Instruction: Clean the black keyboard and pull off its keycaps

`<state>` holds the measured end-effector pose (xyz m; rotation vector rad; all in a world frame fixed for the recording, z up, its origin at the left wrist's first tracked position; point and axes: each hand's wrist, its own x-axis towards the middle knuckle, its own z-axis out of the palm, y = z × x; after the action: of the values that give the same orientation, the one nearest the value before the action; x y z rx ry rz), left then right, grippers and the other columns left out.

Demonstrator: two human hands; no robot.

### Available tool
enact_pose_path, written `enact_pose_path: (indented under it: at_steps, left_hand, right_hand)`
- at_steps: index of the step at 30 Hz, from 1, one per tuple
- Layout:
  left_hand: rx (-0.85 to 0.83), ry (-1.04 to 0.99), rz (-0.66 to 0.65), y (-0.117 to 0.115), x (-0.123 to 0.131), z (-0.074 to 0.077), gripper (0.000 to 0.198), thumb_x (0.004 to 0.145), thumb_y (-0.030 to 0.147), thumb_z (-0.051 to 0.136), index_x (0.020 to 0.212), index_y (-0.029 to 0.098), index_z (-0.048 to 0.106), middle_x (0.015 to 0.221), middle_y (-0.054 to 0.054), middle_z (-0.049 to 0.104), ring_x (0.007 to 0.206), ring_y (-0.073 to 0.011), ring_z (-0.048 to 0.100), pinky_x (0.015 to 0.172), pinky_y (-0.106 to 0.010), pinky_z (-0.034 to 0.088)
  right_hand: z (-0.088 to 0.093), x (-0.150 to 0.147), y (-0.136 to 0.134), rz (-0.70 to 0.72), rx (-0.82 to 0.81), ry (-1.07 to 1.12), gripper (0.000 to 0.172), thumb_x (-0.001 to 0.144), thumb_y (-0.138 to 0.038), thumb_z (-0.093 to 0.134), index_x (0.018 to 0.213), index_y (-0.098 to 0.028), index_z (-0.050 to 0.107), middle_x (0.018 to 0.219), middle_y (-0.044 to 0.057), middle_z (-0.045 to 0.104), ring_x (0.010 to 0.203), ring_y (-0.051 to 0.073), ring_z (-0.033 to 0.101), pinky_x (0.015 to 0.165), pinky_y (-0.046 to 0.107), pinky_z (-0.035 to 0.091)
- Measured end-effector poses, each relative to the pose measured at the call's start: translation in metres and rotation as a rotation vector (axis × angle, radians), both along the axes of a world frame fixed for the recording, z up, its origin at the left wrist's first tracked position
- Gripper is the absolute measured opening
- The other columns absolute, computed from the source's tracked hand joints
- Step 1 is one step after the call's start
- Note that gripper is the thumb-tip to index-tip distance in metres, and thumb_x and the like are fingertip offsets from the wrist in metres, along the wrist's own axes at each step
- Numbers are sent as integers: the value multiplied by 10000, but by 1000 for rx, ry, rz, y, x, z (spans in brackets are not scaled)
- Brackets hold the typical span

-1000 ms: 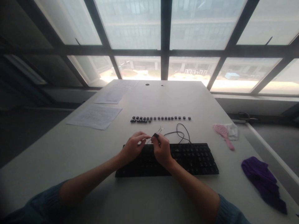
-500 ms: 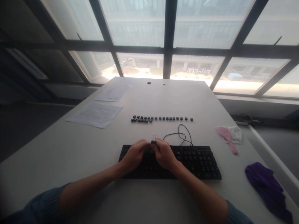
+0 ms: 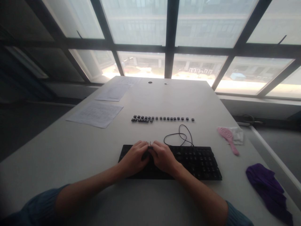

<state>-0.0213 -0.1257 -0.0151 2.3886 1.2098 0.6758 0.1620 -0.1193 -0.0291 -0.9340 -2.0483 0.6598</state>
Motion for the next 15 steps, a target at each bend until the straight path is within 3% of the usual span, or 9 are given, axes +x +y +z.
enact_pose_path:
  at_steps: [5, 15]
  left_hand:
    - [5, 36, -28, 2, -2, -7, 40, 916, 193, 618, 924, 209, 654, 966, -64, 649, 932, -235, 566, 868, -381, 484]
    - [63, 72, -31, 3, 0, -7, 111, 960, 182, 572, 870, 204, 632, 934, -49, 663, 882, -220, 579, 834, -366, 475]
  right_hand:
    - [-4, 2, -1, 7, 24, -6, 251, 1009, -204, 433, 783, -210, 542, 811, 46, 561, 724, 170, 507, 673, 306, 408]
    - [-2, 4, -3, 37, 15, 16, 263, 1012, -207, 426, 778, -211, 547, 813, 44, 567, 728, 168, 521, 687, 303, 420]
